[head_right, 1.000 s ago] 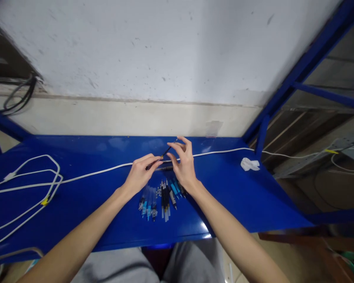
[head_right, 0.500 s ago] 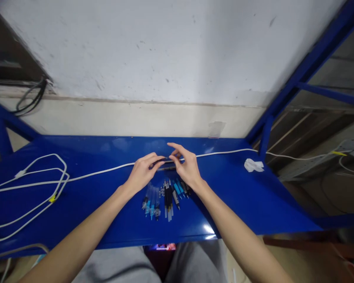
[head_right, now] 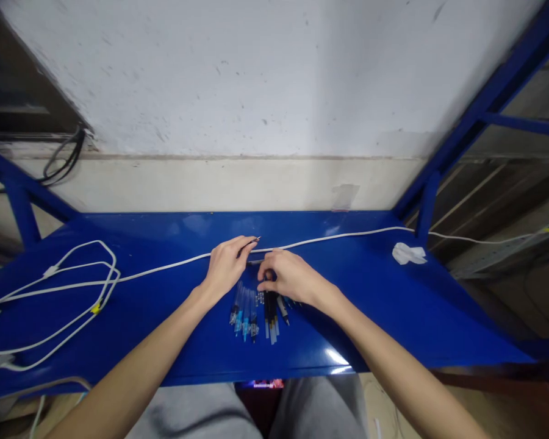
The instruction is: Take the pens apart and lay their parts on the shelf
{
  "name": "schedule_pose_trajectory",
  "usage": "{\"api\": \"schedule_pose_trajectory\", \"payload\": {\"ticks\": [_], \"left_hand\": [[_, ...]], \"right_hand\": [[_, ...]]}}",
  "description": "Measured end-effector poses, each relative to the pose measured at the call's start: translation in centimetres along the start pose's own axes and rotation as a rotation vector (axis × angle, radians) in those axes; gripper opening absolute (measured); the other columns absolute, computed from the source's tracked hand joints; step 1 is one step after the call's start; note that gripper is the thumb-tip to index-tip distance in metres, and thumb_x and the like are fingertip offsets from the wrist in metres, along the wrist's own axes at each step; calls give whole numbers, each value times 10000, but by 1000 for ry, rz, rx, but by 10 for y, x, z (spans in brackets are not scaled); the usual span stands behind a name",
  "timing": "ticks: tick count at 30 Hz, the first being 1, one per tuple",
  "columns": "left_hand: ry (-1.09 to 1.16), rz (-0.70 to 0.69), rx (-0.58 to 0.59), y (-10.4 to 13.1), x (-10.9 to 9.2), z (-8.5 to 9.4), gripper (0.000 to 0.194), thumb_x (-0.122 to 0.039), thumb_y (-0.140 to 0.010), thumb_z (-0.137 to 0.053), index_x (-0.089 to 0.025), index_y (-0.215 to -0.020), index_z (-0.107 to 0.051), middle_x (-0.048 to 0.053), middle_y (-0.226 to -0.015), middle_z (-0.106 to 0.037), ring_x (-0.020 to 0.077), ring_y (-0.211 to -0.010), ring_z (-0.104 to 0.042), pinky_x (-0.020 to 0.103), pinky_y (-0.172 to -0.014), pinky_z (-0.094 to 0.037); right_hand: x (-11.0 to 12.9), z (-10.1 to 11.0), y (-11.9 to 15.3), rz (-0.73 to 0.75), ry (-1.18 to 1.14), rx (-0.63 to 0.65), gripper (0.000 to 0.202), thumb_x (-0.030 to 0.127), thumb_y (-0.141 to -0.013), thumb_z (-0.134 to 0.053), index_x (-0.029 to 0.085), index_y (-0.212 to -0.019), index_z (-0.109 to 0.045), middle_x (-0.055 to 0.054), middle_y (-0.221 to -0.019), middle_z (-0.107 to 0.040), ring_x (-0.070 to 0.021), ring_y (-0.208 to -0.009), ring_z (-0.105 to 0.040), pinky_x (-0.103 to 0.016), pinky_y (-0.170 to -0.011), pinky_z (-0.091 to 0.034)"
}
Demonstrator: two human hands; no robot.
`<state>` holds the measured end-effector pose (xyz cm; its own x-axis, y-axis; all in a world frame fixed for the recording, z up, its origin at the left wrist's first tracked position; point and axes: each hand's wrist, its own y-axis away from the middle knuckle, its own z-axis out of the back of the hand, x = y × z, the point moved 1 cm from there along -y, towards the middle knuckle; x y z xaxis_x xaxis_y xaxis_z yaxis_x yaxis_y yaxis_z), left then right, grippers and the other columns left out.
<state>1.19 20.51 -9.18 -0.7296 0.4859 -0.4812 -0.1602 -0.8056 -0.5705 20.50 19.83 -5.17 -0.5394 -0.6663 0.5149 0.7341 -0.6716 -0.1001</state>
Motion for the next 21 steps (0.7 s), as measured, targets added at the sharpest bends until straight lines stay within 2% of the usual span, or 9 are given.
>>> {"api": "schedule_pose_trajectory", "payload": {"ticks": [3, 7, 16, 21], "left_hand": [[-32, 14, -3, 0, 0, 0, 225, -290, -1034, -551, -243, -1117, -755, 25, -1029, -784, 219, -930, -745, 298, -737, -545], [-27, 16, 14, 0, 1, -1, 224, -292, -1031, -558, -246, -1124, -757, 30, -1041, -786, 218, -928, -746, 299, -747, -549], [-50, 98, 95, -2, -6, 3, 256, -305, -1045, -531, -251, -1157, -755, 12, -1109, -780, 218, -1023, -738, 293, -826, -543], [-51, 99, 88, -1, -6, 3, 250, -318, -1042, -539, -254, -1142, -759, 7, -1122, -779, 224, -1031, -736, 298, -817, -537]], "right_hand": [[11, -5, 0, 22, 120, 105, 215, 312, -787, -885, 201, -922, -761, -53, -922, -705, -239, -917, -647, -390, -914, -488], [18, -8, -1, 2, 217, 153, 243, 298, -778, -890, 193, -936, -738, -80, -1029, -712, -294, -1032, -650, -469, -1019, -472], [23, -6, -7, -45, 231, 224, 176, 288, -842, -833, 179, -942, -738, -81, -1035, -717, -286, -1048, -622, -395, -915, -474], [23, -6, -10, -51, 236, 233, 142, 268, -842, -830, 184, -909, -737, -67, -954, -716, -271, -994, -619, -369, -848, -458]]}}
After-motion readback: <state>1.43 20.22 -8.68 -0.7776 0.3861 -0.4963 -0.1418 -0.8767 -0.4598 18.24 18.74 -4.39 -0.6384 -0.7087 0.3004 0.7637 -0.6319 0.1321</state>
